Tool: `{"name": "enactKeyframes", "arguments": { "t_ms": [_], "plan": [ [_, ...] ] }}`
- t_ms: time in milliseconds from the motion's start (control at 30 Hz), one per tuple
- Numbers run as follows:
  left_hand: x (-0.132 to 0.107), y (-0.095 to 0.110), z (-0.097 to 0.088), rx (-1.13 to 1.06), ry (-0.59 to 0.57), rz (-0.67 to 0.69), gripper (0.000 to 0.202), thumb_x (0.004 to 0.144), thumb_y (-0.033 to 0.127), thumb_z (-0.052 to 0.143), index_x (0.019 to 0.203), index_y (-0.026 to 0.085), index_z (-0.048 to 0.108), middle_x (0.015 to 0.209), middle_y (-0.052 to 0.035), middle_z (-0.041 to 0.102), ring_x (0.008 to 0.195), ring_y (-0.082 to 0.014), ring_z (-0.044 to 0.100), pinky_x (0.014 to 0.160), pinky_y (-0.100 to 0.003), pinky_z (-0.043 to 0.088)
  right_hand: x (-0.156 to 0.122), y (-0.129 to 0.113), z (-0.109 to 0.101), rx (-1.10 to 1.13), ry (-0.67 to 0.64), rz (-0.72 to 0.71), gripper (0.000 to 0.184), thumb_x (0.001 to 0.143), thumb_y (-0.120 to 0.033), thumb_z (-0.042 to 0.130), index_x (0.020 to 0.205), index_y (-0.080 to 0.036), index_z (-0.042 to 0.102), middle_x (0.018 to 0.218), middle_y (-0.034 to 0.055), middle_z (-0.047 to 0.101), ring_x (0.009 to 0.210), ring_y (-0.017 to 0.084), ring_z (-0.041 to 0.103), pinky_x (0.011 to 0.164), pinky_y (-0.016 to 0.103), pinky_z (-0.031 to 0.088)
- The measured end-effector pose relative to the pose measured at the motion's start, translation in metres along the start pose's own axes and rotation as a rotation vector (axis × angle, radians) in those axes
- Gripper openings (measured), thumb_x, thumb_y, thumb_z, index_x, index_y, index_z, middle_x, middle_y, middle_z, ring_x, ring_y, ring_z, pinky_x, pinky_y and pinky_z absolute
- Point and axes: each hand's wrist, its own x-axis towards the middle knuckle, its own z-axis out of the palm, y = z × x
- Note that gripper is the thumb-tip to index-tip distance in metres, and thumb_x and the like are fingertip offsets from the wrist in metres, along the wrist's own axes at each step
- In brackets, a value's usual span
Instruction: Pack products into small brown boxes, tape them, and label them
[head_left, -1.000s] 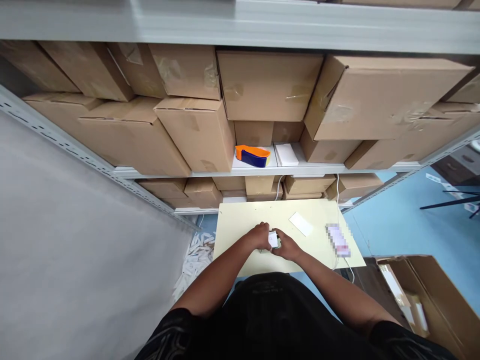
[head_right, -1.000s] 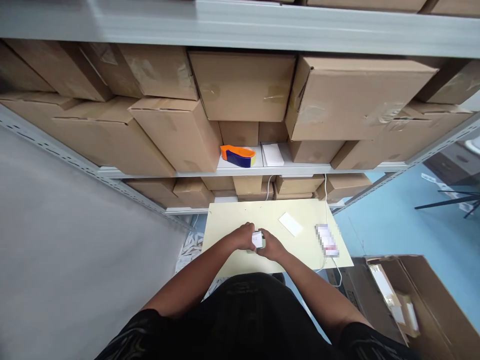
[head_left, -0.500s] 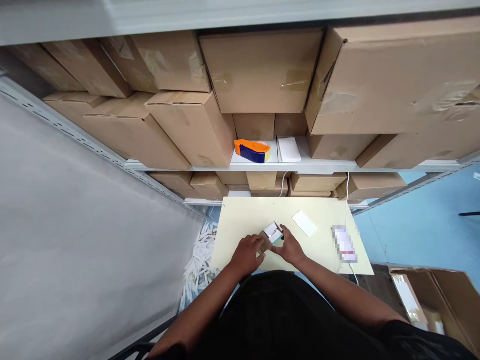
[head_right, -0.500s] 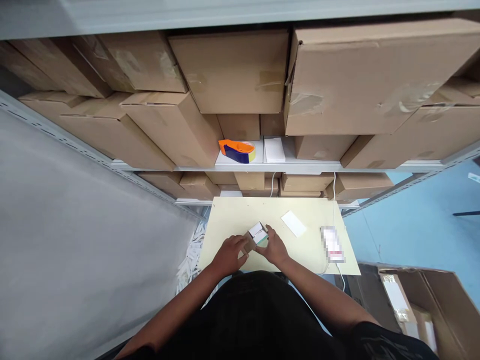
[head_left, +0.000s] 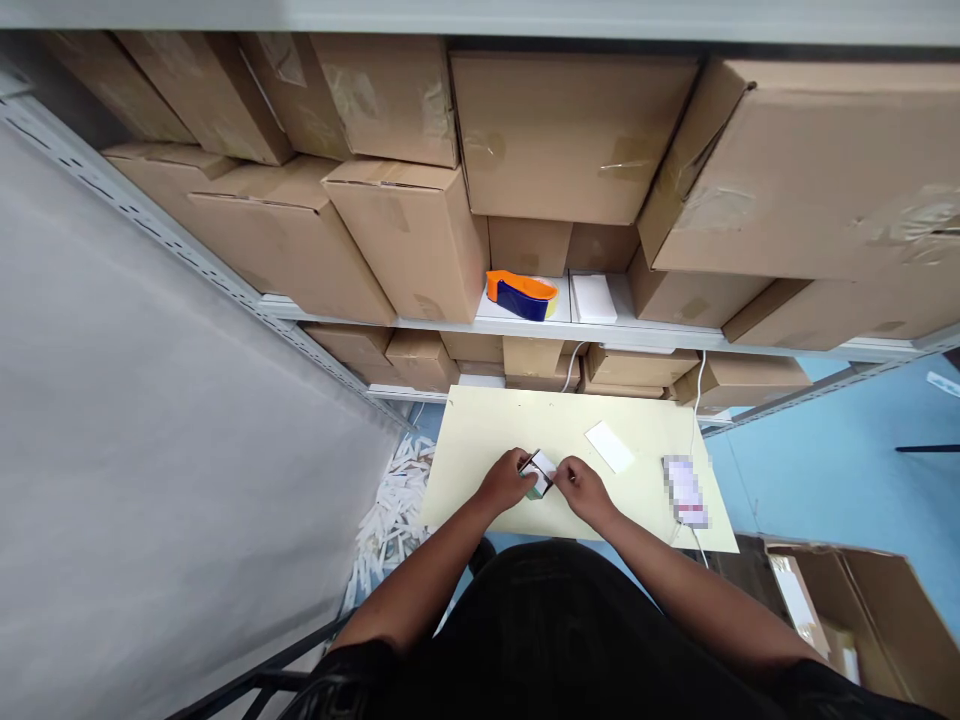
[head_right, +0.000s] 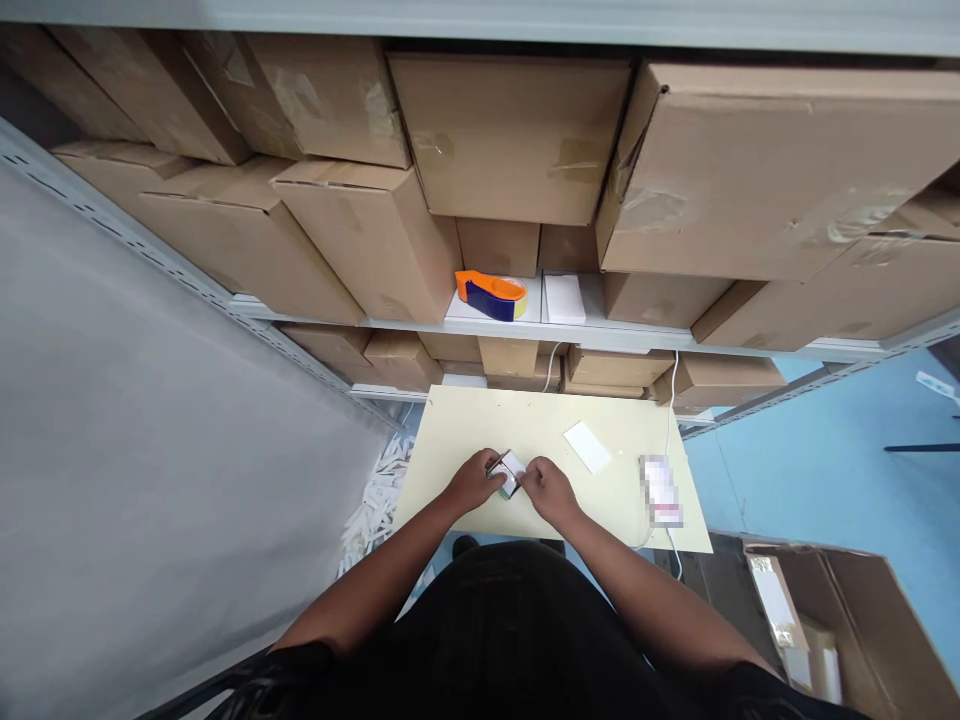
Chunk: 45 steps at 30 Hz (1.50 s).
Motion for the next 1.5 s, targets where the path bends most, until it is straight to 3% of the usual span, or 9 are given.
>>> {"name": "enactKeyframes", "arguments": {
  "t_ms": [200, 433, 633, 767, 833, 1033, 1267, 1400, 1500],
  "plan": [
    [0.002, -0.001, 0.005, 0.0, -0.042, 0.1, 0.032, 0.079, 0.025, 0.066, 0.111, 0.021, 0.059, 0.11, -0.0042, 0.068, 0.101, -0.021, 0.065, 0.088, -0.031, 0.051, 0.013, -0.016, 0.009, -0.089, -0.063, 0.192, 0.028, 0.087, -0.051, 0.064, 0.084, -0.025, 0.053, 0.067, -0.0033, 0.064, 0.063, 0.018, 0.062, 0.059, 0.027, 0.04],
    [0.005, -0.006, 0.001, -0.079, -0.169, 0.196, 0.06, 0.069, 0.026, 0.076, 0.126, 0.019, 0.058, 0.13, -0.0112, 0.064, 0.115, -0.0264, 0.064, 0.097, -0.037, 0.053, 0.031, -0.036, 0.009, -0.279, -0.117, 0.323, 0.033, 0.078, -0.052, 0.072, 0.08, -0.022, 0.06, 0.071, 0.0063, 0.072, 0.056, 0.021, 0.066, 0.053, 0.029, 0.041],
    [0.001, -0.026, -0.009, -0.164, -0.155, 0.108, 0.071, 0.078, 0.013, 0.054, 0.149, 0.021, 0.046, 0.151, -0.0085, 0.054, 0.139, -0.0241, 0.05, 0.116, -0.04, 0.041, 0.024, -0.028, 0.002, 0.114, -0.25, 0.316, 0.02, 0.089, -0.037, 0.055, 0.078, -0.02, 0.058, 0.076, 0.0054, 0.073, 0.062, 0.019, 0.072, 0.054, 0.026, 0.05],
    [-0.01, -0.044, -0.01, -0.219, -0.069, 0.112, 0.073, 0.079, 0.01, 0.048, 0.151, 0.022, 0.043, 0.161, -0.0071, 0.043, 0.147, -0.0213, 0.039, 0.121, -0.041, 0.034, 0.01, -0.011, 0.01, 0.124, -0.223, 0.28, 0.014, 0.089, -0.03, 0.051, 0.082, -0.02, 0.058, 0.087, 0.0048, 0.074, 0.071, 0.017, 0.073, 0.06, 0.024, 0.052],
    [-0.015, -0.046, -0.008, -0.242, -0.011, 0.082, 0.069, 0.082, 0.012, 0.048, 0.15, 0.022, 0.043, 0.159, -0.0072, 0.045, 0.146, -0.0204, 0.041, 0.12, -0.04, 0.034, 0.002, -0.006, 0.017, 0.111, -0.178, 0.229, 0.011, 0.088, -0.028, 0.052, 0.093, -0.022, 0.059, 0.094, 0.0031, 0.074, 0.076, 0.016, 0.072, 0.063, 0.025, 0.053],
    [-0.023, -0.025, 0.002, -0.328, 0.028, -0.018, 0.055, 0.088, 0.015, 0.041, 0.142, 0.024, 0.046, 0.141, -0.0049, 0.061, 0.127, -0.02, 0.058, 0.104, -0.035, 0.049, -0.019, -0.015, 0.019, 0.196, -0.225, -0.008, 0.059, 0.089, -0.045, 0.062, 0.142, -0.026, 0.044, 0.141, 0.008, 0.061, 0.092, 0.021, 0.071, 0.088, 0.037, 0.055],
    [-0.026, -0.016, 0.017, -0.334, 0.026, -0.039, 0.043, 0.084, 0.007, 0.041, 0.123, 0.024, 0.045, 0.122, -0.0037, 0.065, 0.11, -0.0162, 0.063, 0.094, -0.031, 0.052, -0.004, -0.029, 0.01, 0.084, -0.094, 0.263, 0.057, 0.085, -0.051, 0.066, 0.134, -0.024, 0.052, 0.115, 0.0072, 0.073, 0.1, 0.027, 0.07, 0.086, 0.037, 0.053],
    [-0.03, -0.017, 0.016, -0.089, 0.176, 0.129, 0.036, 0.087, 0.011, 0.048, 0.121, 0.023, 0.053, 0.127, -0.0075, 0.058, 0.122, -0.0209, 0.054, 0.103, -0.038, 0.048, 0.0, -0.023, 0.007, 0.076, -0.091, 0.252, 0.053, 0.083, -0.033, 0.062, 0.135, -0.027, 0.054, 0.112, 0.0045, 0.074, 0.097, 0.026, 0.07, 0.082, 0.035, 0.053],
    [-0.034, -0.009, 0.01, 0.139, 0.149, 0.269, 0.027, 0.091, 0.015, 0.05, 0.113, 0.023, 0.063, 0.117, -0.0088, 0.059, 0.115, -0.0248, 0.054, 0.103, -0.043, 0.046, -0.004, -0.008, 0.006, 0.164, -0.119, 0.206, 0.055, 0.086, -0.032, 0.052, 0.141, -0.03, 0.052, 0.114, 0.0019, 0.073, 0.097, 0.023, 0.069, 0.08, 0.033, 0.055]
  ]
}}
